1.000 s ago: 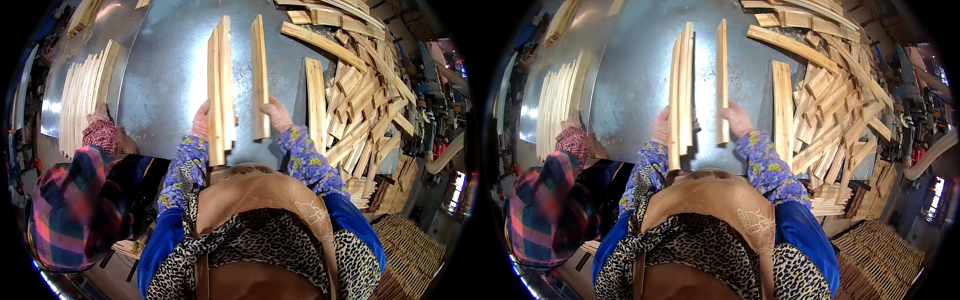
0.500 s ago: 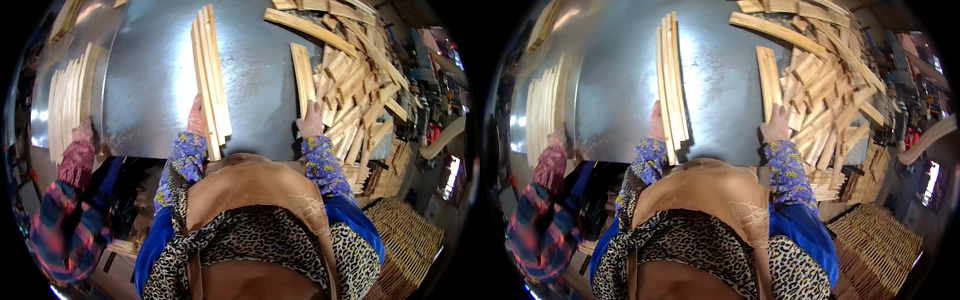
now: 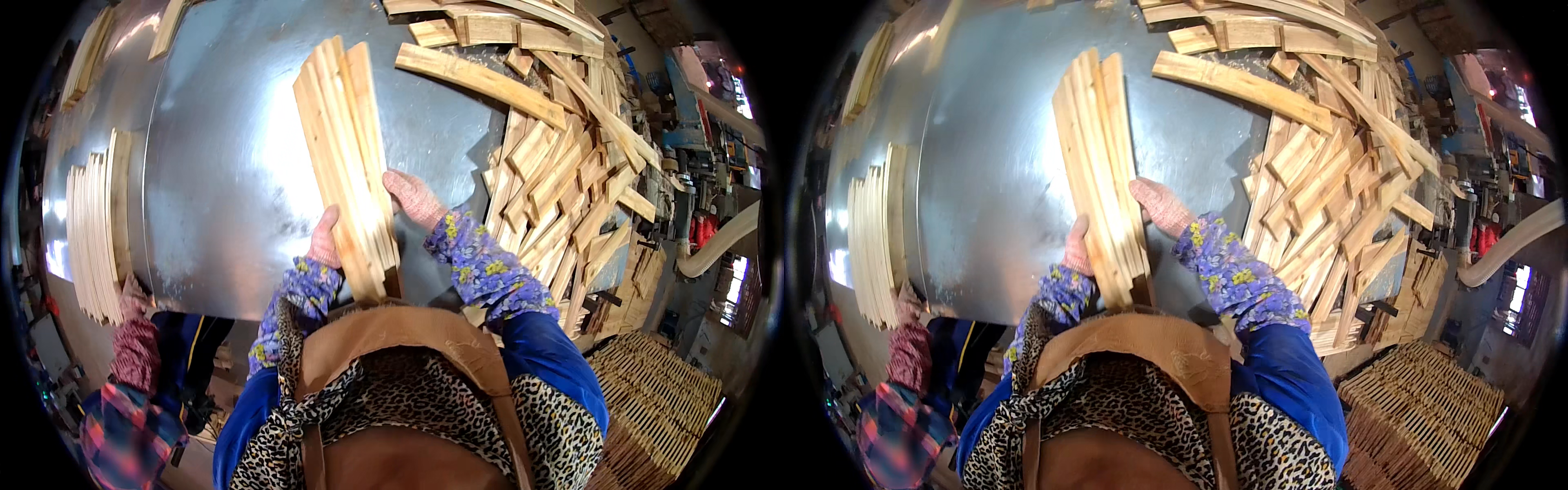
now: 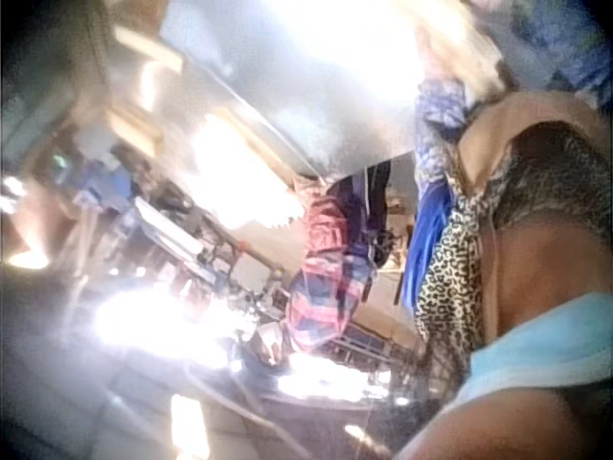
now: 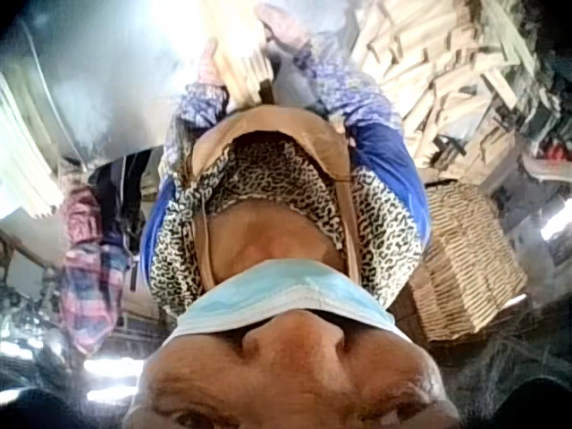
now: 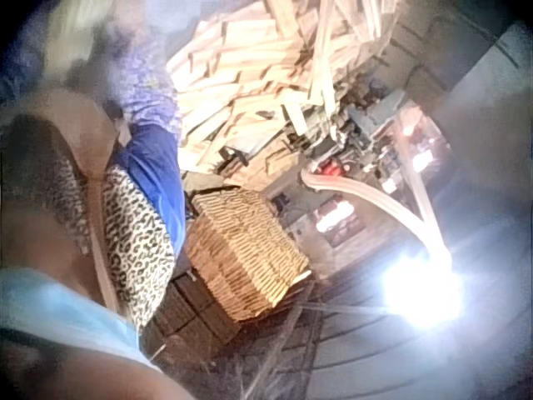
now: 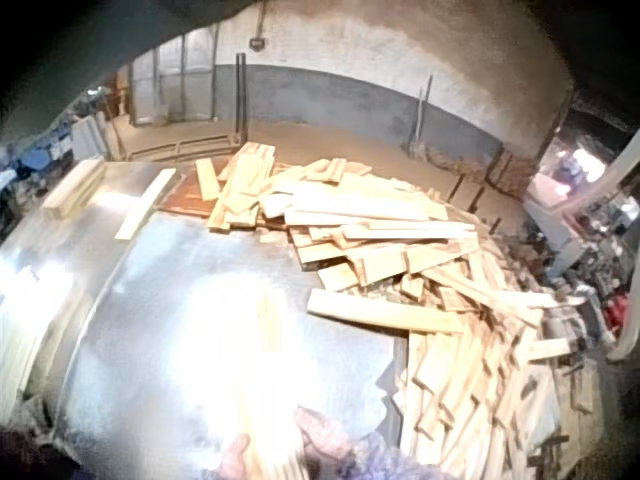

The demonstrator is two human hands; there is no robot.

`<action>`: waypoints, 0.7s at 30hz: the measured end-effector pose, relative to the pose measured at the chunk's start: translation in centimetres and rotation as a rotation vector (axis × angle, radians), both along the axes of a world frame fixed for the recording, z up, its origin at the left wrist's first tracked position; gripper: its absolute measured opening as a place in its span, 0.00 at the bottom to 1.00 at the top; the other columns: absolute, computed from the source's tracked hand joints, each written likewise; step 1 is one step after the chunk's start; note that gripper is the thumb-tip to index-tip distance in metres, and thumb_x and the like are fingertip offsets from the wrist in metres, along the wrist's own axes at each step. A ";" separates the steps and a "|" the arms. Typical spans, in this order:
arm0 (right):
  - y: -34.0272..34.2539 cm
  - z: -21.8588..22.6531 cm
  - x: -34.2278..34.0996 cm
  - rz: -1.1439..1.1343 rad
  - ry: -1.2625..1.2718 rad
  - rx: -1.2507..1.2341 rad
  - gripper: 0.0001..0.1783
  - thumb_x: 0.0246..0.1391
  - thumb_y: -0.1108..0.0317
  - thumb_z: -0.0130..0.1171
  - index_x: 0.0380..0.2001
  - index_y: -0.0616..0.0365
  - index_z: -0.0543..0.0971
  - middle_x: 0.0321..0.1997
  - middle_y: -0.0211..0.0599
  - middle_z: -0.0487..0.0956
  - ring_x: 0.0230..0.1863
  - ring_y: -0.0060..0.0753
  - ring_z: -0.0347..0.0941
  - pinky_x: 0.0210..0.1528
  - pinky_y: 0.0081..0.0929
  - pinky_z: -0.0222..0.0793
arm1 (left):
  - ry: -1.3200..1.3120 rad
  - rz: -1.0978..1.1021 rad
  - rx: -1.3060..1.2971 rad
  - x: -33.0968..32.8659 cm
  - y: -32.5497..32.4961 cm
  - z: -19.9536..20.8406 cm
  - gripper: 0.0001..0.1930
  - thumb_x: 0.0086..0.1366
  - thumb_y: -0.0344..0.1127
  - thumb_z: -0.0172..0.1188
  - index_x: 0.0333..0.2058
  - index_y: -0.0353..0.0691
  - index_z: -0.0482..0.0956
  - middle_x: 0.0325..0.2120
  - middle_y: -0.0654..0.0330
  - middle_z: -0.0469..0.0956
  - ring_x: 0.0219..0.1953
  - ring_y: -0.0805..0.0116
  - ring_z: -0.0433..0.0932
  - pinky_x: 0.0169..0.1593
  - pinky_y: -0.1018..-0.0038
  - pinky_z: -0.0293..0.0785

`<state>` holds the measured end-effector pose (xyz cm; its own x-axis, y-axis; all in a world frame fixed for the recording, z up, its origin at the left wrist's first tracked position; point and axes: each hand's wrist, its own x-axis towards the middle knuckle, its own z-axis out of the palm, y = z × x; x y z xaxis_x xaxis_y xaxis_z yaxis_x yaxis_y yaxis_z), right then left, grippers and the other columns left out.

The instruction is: The person sorts wooden planks on a metal table, picking up pieces from a large pile and arranging them into neat stacks. The person handles the wood by hand, repeatedly moving planks from the disorganized pile to a growing stack on the left side of the table.

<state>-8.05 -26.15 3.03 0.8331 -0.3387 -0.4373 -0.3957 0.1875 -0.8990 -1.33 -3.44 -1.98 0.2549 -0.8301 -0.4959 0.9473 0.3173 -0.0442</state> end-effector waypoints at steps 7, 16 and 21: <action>-30.3 1.3 2.4 0.219 0.511 -1.899 0.32 0.65 0.51 0.64 0.70 0.44 0.75 0.63 0.49 0.84 0.62 0.62 0.81 0.66 0.52 0.77 | -0.060 -0.002 0.073 1.7 -1.7 -0.3 0.46 0.70 0.60 0.70 0.77 0.39 0.64 0.69 0.45 0.77 0.67 0.42 0.79 0.71 0.42 0.75; -20.3 9.2 7.8 0.238 0.528 -0.080 0.40 0.62 0.43 0.74 0.65 0.65 0.80 0.60 0.54 0.85 0.62 0.49 0.82 0.67 0.46 0.79 | -0.020 0.014 -0.023 4.3 -4.3 2.1 0.46 0.72 0.63 0.65 0.77 0.39 0.63 0.70 0.44 0.75 0.68 0.42 0.78 0.71 0.41 0.75; -8.8 3.6 9.2 0.255 0.316 0.116 0.37 0.65 0.35 0.68 0.54 0.63 0.83 0.43 0.41 0.85 0.44 0.36 0.79 0.50 0.37 0.77 | -0.025 0.073 0.056 3.6 -4.2 1.4 0.45 0.76 0.62 0.58 0.79 0.38 0.58 0.72 0.43 0.71 0.71 0.41 0.74 0.72 0.41 0.73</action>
